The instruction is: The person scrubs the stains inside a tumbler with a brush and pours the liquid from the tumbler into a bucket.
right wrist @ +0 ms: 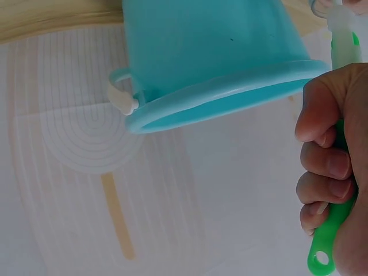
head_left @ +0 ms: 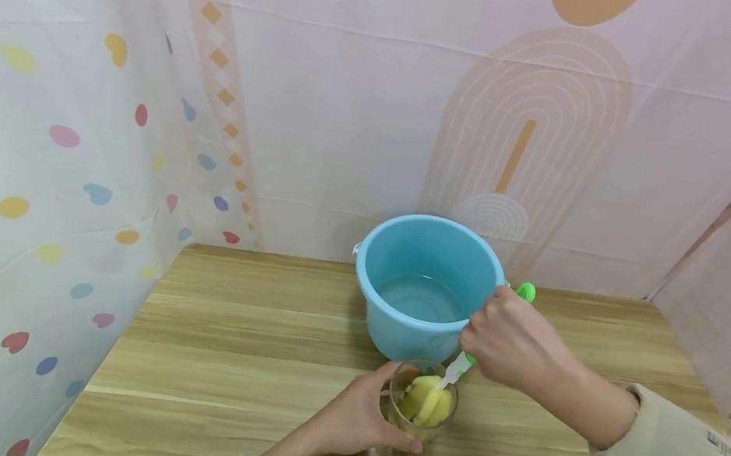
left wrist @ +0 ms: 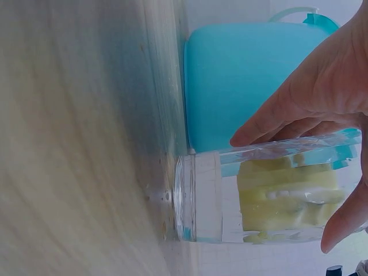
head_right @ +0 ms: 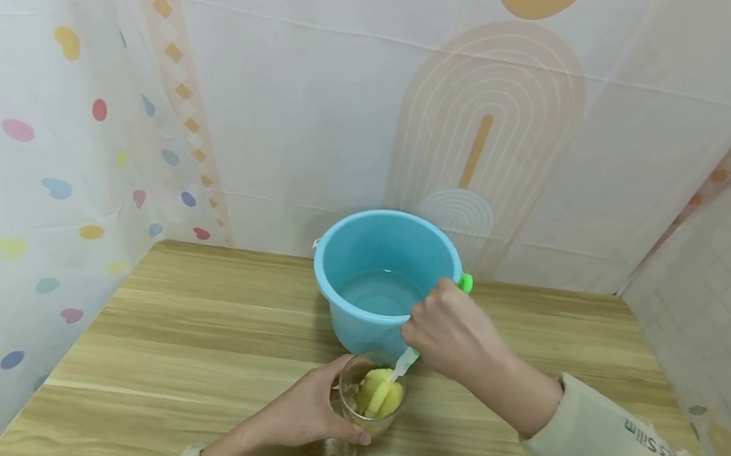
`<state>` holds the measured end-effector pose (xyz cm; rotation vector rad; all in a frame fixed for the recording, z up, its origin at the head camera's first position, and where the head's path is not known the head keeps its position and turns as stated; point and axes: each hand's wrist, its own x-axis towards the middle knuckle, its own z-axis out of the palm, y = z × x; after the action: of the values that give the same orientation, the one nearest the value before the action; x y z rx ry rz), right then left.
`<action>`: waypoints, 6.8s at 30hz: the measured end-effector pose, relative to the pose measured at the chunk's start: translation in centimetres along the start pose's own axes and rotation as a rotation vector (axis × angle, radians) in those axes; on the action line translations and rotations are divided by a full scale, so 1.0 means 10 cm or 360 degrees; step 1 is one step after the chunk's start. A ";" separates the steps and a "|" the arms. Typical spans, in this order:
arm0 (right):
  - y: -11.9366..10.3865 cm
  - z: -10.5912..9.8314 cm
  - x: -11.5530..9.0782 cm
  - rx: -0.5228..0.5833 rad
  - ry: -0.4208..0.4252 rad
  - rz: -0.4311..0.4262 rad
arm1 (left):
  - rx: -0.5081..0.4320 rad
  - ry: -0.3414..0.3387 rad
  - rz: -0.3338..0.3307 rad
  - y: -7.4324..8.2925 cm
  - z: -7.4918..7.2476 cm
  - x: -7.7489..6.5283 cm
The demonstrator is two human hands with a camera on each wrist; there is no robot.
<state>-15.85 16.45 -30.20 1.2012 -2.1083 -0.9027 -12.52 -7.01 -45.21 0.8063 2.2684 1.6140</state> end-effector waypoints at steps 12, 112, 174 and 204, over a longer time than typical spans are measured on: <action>-0.01 -0.15 -0.01 -0.0149 0.0109 -0.0058 | -0.0004 -0.0003 -0.0012 0.00 0.01 0.01; 0.08 -0.16 0.14 -0.0301 0.0085 -0.0024 | -0.0106 0.0008 -0.0024 0.00 0.03 0.01; 0.22 -0.16 0.05 -0.0149 0.0071 0.0062 | -0.0093 0.0019 -0.0114 0.02 0.04 -0.02; 0.25 -0.29 -0.17 0.0049 0.0254 0.0110 | -0.0058 0.0035 -0.0111 0.01 0.04 -0.01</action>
<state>-14.29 18.06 -26.67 1.1680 -2.0289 -0.7218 -12.25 -6.71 -45.32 0.6959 2.2494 1.6358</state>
